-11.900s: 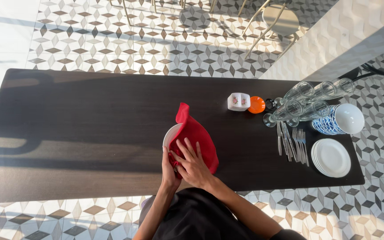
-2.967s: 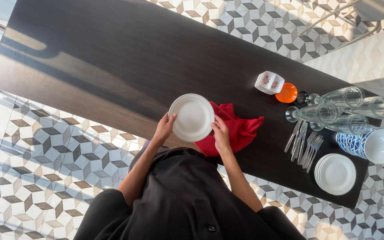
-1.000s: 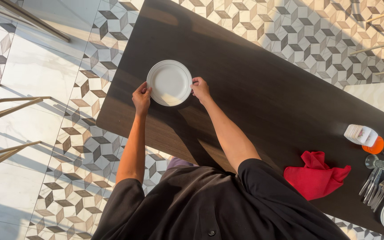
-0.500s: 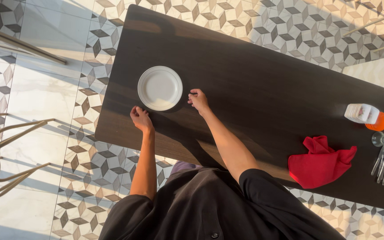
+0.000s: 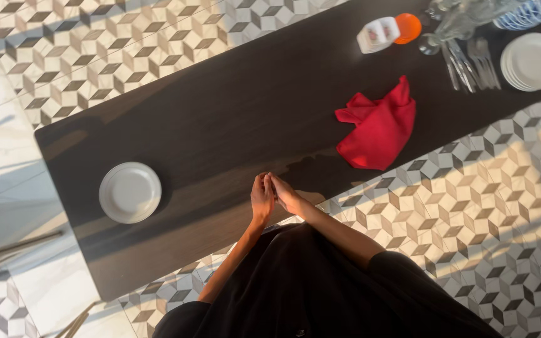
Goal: The person wipes a plate and a bowl using a red cloth, then places the plate on the table and stacks the bowl near other bowls.
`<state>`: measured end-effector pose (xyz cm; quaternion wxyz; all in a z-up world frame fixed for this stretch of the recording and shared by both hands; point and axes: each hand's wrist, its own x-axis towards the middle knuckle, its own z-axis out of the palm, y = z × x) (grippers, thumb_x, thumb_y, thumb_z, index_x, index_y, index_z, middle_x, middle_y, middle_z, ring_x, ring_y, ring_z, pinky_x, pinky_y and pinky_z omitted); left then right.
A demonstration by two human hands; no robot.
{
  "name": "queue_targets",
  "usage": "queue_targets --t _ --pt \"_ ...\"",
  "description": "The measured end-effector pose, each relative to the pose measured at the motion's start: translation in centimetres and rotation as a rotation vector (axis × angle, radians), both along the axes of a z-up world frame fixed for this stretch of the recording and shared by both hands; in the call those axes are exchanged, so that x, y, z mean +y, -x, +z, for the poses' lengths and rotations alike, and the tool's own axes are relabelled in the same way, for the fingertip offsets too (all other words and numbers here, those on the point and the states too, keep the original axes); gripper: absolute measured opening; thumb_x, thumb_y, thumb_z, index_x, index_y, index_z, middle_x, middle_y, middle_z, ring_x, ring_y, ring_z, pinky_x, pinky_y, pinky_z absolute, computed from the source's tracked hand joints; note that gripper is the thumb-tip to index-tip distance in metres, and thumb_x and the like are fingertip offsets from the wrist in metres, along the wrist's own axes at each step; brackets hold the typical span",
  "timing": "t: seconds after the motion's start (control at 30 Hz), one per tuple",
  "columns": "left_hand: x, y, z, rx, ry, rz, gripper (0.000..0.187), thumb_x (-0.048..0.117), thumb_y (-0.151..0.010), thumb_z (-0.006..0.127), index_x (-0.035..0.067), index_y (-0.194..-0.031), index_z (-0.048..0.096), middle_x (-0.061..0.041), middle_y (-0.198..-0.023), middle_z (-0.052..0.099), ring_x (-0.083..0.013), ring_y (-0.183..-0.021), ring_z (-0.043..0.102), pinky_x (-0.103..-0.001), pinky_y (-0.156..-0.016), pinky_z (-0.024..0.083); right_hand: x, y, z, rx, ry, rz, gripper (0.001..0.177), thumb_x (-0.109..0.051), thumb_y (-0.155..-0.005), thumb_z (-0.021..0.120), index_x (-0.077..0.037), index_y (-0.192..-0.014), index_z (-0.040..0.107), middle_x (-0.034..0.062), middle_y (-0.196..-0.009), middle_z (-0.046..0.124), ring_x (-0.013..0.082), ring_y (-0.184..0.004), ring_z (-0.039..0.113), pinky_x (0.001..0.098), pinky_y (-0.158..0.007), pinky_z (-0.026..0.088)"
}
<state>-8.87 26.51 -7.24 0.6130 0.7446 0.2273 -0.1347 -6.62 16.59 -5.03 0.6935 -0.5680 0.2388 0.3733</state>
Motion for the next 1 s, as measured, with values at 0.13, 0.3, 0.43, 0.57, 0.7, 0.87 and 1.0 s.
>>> queue_targets --t 0.13,0.3,0.43,0.57,0.7,0.87,1.0 --pt "-10.4 0.4 3.4 -0.320 -0.208 -0.303 0.046 0.033 -0.108 0.038 0.007 -0.141 0.056 -0.016 -0.135 0.060 -0.0303 -0.121 0.055 -0.046 -0.103 0.045 -9.8 0.8 -0.5 0.044 -0.328 -0.451 0.042 -0.050 -0.104 0.043 -0.023 -0.134 0.052 -0.0075 -0.124 0.060 0.0102 -0.115 0.058 0.0308 -0.098 0.048" --pt "-21.7 1.4 1.9 -0.584 -0.299 -0.479 0.050 0.028 -0.113 0.029 0.005 -0.156 0.040 -0.022 -0.161 0.040 -0.0378 -0.151 0.033 -0.054 -0.122 0.023 -21.6 1.7 -1.9 -0.028 -0.513 -0.555 0.045 -0.054 -0.111 0.052 -0.013 -0.129 0.056 -0.0015 -0.120 0.056 0.0132 -0.116 0.058 0.0352 -0.105 0.046" --pt "-27.1 1.9 1.0 -0.480 -0.300 -0.549 0.052 0.030 -0.109 0.043 0.010 -0.156 0.042 -0.021 -0.158 0.042 -0.0399 -0.147 0.035 -0.052 -0.118 0.030 -30.0 4.2 -3.2 -0.044 -0.439 -0.535 0.044 -0.052 -0.108 0.051 -0.014 -0.129 0.058 -0.0008 -0.119 0.062 0.0148 -0.112 0.060 0.0367 -0.101 0.047" --pt "-28.9 1.5 0.2 -0.140 -0.072 -0.601 0.050 0.028 -0.100 0.056 0.017 -0.148 0.049 -0.016 -0.127 0.069 -0.0302 -0.105 0.075 -0.043 -0.090 0.057 -34.4 5.5 -3.4 -0.016 -0.386 -0.447 0.043 -0.051 -0.105 0.049 -0.016 -0.128 0.060 -0.0001 -0.117 0.068 0.0165 -0.108 0.063 0.0382 -0.097 0.049" --pt "-28.7 -0.3 -1.2 -0.297 -0.078 -0.563 0.033 0.024 -0.104 0.057 0.012 -0.134 0.063 -0.015 -0.109 0.077 -0.0269 -0.099 0.076 -0.039 -0.079 0.060 -35.7 4.6 -3.4 0.063 -0.413 -0.453 0.042 -0.047 -0.106 0.049 -0.016 -0.131 0.061 0.0023 -0.116 0.071 0.0187 -0.106 0.067 0.0416 -0.096 0.052" --pt "-28.0 -4.6 -0.2 -0.171 -0.079 -0.517 0.025 0.023 -0.102 0.056 0.010 -0.119 0.071 -0.011 -0.088 0.080 -0.0175 -0.081 0.079 -0.034 -0.072 0.060 -37.2 1.9 -4.0 0.013 -0.404 -0.435 0.047 -0.042 -0.105 0.043 -0.010 -0.136 0.059 0.0102 -0.122 0.073 0.0251 -0.105 0.073 0.0406 -0.090 0.054" --pt "-29.5 -7.9 1.2 -0.072 -0.276 -0.649 0.027 0.023 -0.102 0.056 0.012 -0.121 0.072 -0.010 -0.082 0.078 -0.0204 -0.069 0.076 -0.035 -0.065 0.056 -39.9 0.7 -3.5 -0.055 -0.335 -0.515 0.047 -0.041 -0.108 0.045 -0.008 -0.137 0.062 0.0145 -0.116 0.072 0.0238 -0.102 0.070 0.0383 -0.089 0.054"
